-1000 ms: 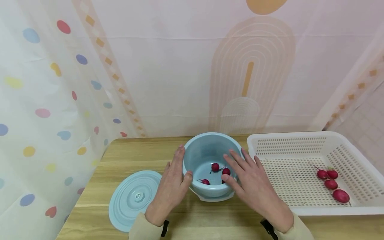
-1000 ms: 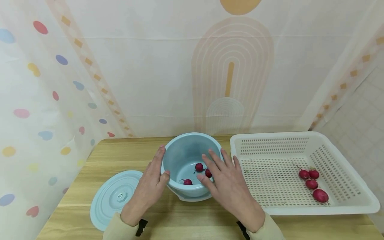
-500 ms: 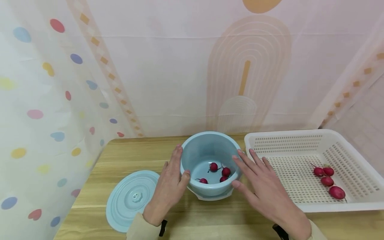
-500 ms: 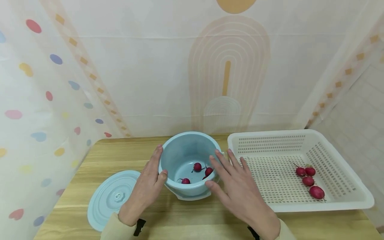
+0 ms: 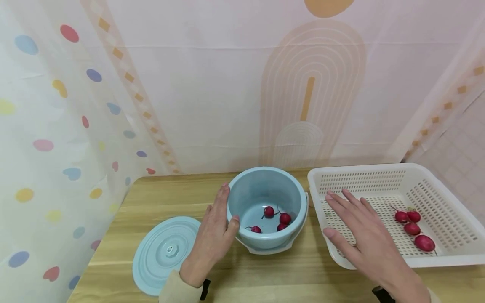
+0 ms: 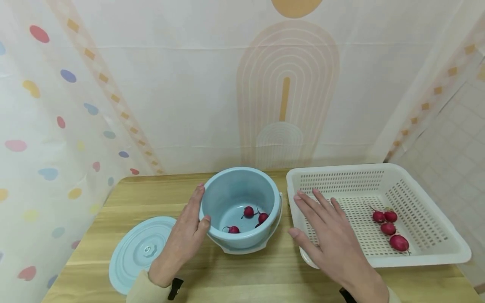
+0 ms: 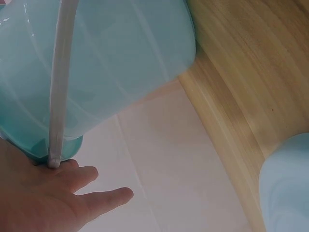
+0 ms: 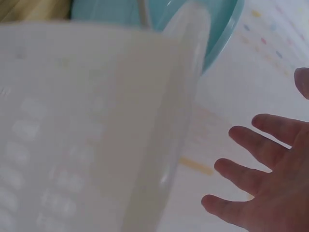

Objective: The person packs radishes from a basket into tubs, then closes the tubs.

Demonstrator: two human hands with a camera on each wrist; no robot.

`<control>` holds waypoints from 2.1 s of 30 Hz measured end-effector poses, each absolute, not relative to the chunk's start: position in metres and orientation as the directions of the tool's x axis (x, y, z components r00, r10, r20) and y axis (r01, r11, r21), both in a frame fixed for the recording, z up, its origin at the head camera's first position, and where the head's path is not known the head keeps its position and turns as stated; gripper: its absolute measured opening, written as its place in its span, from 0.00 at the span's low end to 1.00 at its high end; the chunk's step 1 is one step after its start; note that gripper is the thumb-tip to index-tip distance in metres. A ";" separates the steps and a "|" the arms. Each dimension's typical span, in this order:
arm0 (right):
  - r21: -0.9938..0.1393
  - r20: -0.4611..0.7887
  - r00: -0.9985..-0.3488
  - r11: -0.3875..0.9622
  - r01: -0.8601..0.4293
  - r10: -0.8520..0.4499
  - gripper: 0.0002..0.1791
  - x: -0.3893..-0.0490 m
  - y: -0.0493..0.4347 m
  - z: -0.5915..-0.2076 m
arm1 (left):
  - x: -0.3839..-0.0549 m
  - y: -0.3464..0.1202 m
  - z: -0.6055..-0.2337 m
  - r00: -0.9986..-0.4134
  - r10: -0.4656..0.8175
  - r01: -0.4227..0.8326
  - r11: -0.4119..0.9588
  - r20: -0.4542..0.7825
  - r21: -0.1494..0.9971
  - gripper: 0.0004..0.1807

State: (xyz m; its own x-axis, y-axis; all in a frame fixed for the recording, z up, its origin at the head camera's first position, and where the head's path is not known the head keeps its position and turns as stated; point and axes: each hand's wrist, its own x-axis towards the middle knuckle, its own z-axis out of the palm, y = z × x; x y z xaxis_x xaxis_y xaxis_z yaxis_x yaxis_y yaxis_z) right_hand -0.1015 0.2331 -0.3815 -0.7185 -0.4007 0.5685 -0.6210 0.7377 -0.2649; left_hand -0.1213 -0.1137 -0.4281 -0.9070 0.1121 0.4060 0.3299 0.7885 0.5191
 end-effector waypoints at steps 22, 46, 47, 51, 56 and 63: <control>-0.318 0.540 -0.796 0.809 -0.494 -0.273 0.32 -0.114 0.311 -0.397 | -0.123 -0.113 -0.432 -0.896 0.115 0.348 0.784 0.430 0.514 0.40; -0.326 0.366 -0.894 0.864 -0.384 -0.260 0.25 -0.139 0.387 -0.407 | -0.123 -0.113 -0.432 -0.895 0.108 0.344 0.785 0.432 0.516 0.40; -0.338 0.339 -0.905 0.865 -0.371 -0.256 0.25 -0.140 0.389 -0.408 | -0.123 -0.113 -0.432 -0.895 0.108 0.343 0.785 0.432 0.516 0.40; -0.376 0.270 -0.930 0.862 -0.339 -0.248 0.24 -0.144 0.402 -0.413 | -0.123 -0.114 -0.431 -0.895 0.108 0.344 0.784 0.432 0.517 0.40; -0.367 0.226 -0.938 0.868 -0.333 -0.264 0.20 -0.150 0.420 -0.417 | -0.122 -0.114 -0.431 -0.895 0.109 0.345 0.784 0.432 0.516 0.40; -0.404 0.065 -0.960 0.872 -0.276 -0.273 0.19 -0.160 0.440 -0.414 | -0.122 -0.114 -0.430 -0.896 0.113 0.346 0.782 0.429 0.518 0.40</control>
State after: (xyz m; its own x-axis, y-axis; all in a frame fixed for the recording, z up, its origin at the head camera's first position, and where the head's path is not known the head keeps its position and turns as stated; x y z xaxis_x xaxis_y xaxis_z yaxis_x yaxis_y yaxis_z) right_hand -0.1598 0.4404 -0.4142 -0.9598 -0.2733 0.0645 -0.2756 0.8725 -0.4035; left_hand -0.1225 -0.1137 -0.4303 -0.8963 0.1131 0.4288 0.3465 0.7822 0.5179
